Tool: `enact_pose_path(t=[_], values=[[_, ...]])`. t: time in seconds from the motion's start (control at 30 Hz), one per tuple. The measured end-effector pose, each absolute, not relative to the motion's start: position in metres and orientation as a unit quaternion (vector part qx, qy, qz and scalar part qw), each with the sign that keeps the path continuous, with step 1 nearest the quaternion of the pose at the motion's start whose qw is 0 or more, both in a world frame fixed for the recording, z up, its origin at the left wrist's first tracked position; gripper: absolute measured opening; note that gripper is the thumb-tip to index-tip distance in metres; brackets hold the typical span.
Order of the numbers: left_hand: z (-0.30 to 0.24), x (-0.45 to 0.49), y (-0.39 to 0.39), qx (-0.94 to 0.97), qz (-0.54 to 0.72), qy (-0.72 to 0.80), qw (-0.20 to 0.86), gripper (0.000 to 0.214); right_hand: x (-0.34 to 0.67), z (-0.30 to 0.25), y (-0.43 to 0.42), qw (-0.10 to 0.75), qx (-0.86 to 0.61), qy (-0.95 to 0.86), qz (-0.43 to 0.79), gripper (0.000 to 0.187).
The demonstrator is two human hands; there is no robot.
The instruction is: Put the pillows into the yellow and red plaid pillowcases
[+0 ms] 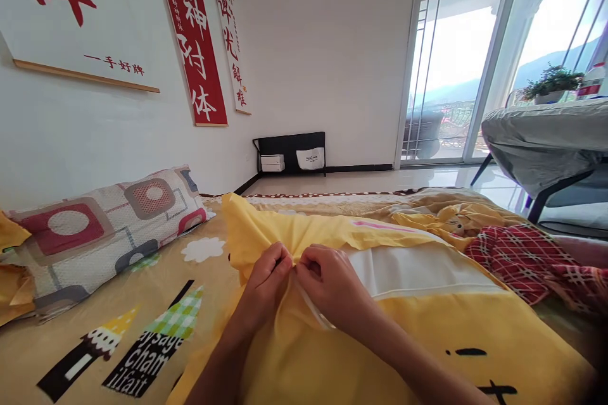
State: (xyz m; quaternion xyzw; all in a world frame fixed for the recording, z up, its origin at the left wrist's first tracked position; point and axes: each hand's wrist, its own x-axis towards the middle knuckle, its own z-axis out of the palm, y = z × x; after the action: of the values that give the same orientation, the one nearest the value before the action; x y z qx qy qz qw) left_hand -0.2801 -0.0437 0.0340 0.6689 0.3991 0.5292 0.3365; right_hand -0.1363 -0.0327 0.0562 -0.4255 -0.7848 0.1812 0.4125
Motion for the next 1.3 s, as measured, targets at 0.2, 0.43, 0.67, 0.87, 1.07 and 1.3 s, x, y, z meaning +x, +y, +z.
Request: enact_pose_path(t=[0.2, 0.43, 0.67, 0.87, 1.07, 1.3], values=[[0.033, -0.281, -0.042, 0.649, 0.547, 0.397, 0.349, 0.025, -0.135, 0.061, -0.032, 0.404, -0.43, -0.77, 0.244, 0.024], [0.036, -0.285, -0.044, 0.748, 0.455, 0.428, 0.224, 0.03, -0.129, 0.063, -0.035, 0.415, -0.405, -0.78, 0.237, 0.024], [0.04, -0.289, -0.043, 0.733, 0.462, 0.428, 0.259, 0.031, -0.136, 0.058, -0.037, 0.402, -0.395, -0.811, 0.157, 0.027], [0.041, -0.285, -0.041, 0.699, 0.494, 0.445, 0.264, 0.034, -0.137, 0.056, -0.032, 0.406, -0.391, -0.809, 0.168, 0.029], [0.041, -0.28, -0.041, 0.689, 0.505, 0.442, 0.274, 0.033, -0.138, 0.054, -0.03, 0.402, -0.409, -0.8, 0.176, 0.029], [0.04, -0.283, -0.044, 0.666, 0.534, 0.454, 0.256, 0.032, -0.137, 0.058, -0.031, 0.406, -0.418, -0.791, 0.185, 0.03]])
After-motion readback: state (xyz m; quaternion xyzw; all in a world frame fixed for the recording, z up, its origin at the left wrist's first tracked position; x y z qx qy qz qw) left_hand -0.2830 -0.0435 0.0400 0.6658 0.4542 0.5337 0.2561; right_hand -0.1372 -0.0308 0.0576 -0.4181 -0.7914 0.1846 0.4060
